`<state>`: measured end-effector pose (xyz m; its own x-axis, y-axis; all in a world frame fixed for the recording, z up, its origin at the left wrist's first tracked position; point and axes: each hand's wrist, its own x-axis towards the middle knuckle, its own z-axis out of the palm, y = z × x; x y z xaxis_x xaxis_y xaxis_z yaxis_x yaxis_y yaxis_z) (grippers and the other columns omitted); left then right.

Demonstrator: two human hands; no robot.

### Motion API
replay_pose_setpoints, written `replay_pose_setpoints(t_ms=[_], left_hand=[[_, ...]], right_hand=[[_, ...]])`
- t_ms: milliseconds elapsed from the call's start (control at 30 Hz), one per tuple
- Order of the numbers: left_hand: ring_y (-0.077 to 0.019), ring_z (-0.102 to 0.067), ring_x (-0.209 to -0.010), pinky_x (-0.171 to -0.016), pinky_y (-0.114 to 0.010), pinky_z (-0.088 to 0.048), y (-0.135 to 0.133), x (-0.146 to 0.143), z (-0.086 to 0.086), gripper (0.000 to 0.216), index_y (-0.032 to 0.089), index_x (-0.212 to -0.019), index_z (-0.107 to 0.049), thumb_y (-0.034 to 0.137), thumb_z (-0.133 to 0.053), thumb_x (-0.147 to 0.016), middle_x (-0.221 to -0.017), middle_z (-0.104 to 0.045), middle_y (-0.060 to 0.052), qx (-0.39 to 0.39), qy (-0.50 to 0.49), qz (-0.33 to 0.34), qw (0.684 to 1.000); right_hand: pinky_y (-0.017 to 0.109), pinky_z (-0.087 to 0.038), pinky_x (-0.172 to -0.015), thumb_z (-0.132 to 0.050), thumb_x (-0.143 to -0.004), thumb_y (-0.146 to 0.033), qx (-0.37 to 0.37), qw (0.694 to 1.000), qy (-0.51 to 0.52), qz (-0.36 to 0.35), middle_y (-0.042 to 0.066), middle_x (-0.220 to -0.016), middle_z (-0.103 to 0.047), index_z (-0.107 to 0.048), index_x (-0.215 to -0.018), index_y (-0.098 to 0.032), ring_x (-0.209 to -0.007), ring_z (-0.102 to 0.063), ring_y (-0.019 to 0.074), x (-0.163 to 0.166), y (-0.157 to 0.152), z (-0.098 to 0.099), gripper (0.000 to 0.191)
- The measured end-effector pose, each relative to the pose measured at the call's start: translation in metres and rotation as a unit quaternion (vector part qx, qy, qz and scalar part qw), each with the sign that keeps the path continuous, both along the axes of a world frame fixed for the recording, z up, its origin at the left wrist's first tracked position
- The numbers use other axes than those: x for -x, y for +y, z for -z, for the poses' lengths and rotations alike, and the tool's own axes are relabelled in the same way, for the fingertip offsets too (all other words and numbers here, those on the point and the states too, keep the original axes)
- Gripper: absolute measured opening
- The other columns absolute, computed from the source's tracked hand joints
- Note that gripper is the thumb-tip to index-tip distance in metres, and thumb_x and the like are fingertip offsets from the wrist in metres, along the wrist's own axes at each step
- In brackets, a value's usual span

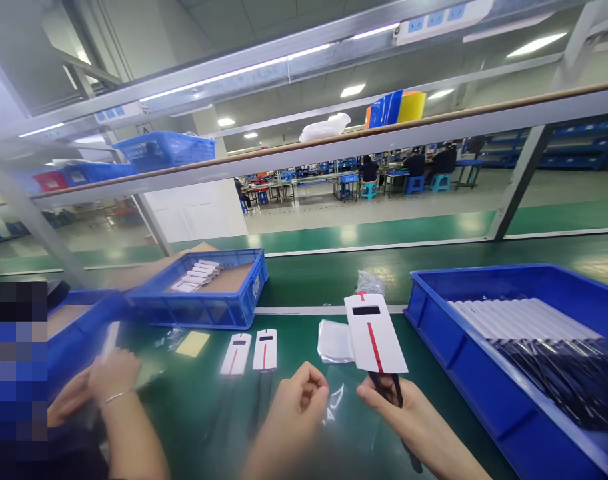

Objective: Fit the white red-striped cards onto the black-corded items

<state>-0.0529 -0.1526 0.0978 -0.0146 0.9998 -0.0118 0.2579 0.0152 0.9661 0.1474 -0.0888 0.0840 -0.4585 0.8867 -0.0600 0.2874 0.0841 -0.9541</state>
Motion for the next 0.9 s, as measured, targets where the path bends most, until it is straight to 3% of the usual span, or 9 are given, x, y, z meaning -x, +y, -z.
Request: replay_pose_setpoints(t_ms=[133, 267, 400, 467, 567, 767, 900], left_hand=[[-0.0124, -0.049, -0.056, -0.055, -0.023, -0.035, 0.008, -0.003, 0.018, 0.019, 0.02, -0.08, -0.055, 0.035, -0.054, -0.092, -0.059, -0.052, 0.003, 0.004, 0.008, -0.005, 1.0], [-0.0142, -0.052, -0.055, -0.054, -0.025, -0.037, 0.015, -0.003, 0.035, 0.017, 0.021, -0.079, -0.055, 0.034, -0.055, -0.09, -0.06, -0.056, 0.002, 0.004, 0.022, -0.018, 1.0], [-0.0234, -0.061, -0.09, -0.081, -0.036, -0.047, 0.014, -0.01, 0.042, 0.014, 0.023, -0.098, -0.061, 0.032, -0.057, -0.089, -0.098, -0.065, -0.008, -0.119, 0.106, -0.173, 0.972], [-0.0241, -0.059, -0.089, -0.081, -0.037, -0.047, 0.014, -0.019, 0.046, 0.012, 0.024, -0.091, -0.061, 0.034, -0.055, -0.09, -0.095, -0.063, -0.008, -0.165, 0.121, -0.213, 0.955], [-0.0205, -0.056, -0.071, -0.067, -0.033, -0.044, 0.016, -0.035, 0.053, 0.019, 0.024, -0.074, -0.057, 0.037, -0.057, -0.088, -0.077, -0.058, -0.004, -0.142, 0.066, -0.171, 0.973], [-0.0162, -0.051, -0.068, -0.065, -0.028, -0.041, 0.019, -0.038, 0.054, 0.024, 0.021, -0.075, -0.054, 0.041, -0.061, -0.086, -0.071, -0.055, 0.0, -0.031, -0.066, -0.093, 0.993], [-0.0142, -0.05, -0.068, -0.065, -0.025, -0.04, 0.017, -0.029, 0.045, 0.022, 0.019, -0.075, -0.056, 0.038, -0.062, -0.087, -0.071, -0.055, 0.001, -0.028, -0.076, -0.076, 0.994]], right_hand=[[0.024, -0.035, -0.05, -0.064, -0.077, -0.076, -0.026, 0.997, 0.034, 0.058, -0.005, -0.058, -0.039, -0.047, -0.06, -0.022, -0.055, -0.037, 0.0123, 0.003, -0.003, 0.004, 0.059], [0.023, -0.039, -0.053, -0.065, -0.077, -0.073, -0.01, 0.997, 0.06, 0.056, -0.004, -0.058, -0.043, -0.055, -0.064, -0.021, -0.057, -0.042, 0.0136, 0.007, -0.003, 0.004, 0.054], [0.021, -0.036, -0.046, -0.071, -0.073, -0.068, 0.027, 0.997, 0.038, 0.068, -0.006, -0.055, -0.042, -0.056, -0.065, -0.022, -0.051, -0.04, 0.0116, 0.009, 0.0, 0.008, 0.048], [0.021, -0.037, -0.046, -0.073, -0.069, -0.066, 0.027, 0.996, 0.037, 0.074, -0.005, -0.054, -0.044, -0.055, -0.062, -0.022, -0.052, -0.042, 0.0118, 0.01, 0.001, 0.011, 0.048], [0.021, -0.041, -0.048, -0.075, -0.068, -0.064, 0.026, 0.995, 0.044, 0.08, -0.003, -0.057, -0.052, -0.058, -0.062, -0.021, -0.054, -0.046, 0.0131, 0.015, -0.002, 0.015, 0.047], [0.025, -0.048, -0.058, -0.077, -0.067, -0.06, 0.037, 0.993, 0.073, 0.09, 0.001, -0.068, -0.062, -0.061, -0.067, -0.02, -0.067, -0.057, 0.019, 0.021, -0.013, 0.02, 0.043], [0.023, -0.043, -0.053, -0.076, -0.067, -0.064, 0.048, 0.995, 0.061, 0.061, -0.004, -0.058, -0.05, -0.054, -0.063, -0.022, -0.057, -0.049, 0.0143, 0.012, -0.008, 0.022, 0.048]])
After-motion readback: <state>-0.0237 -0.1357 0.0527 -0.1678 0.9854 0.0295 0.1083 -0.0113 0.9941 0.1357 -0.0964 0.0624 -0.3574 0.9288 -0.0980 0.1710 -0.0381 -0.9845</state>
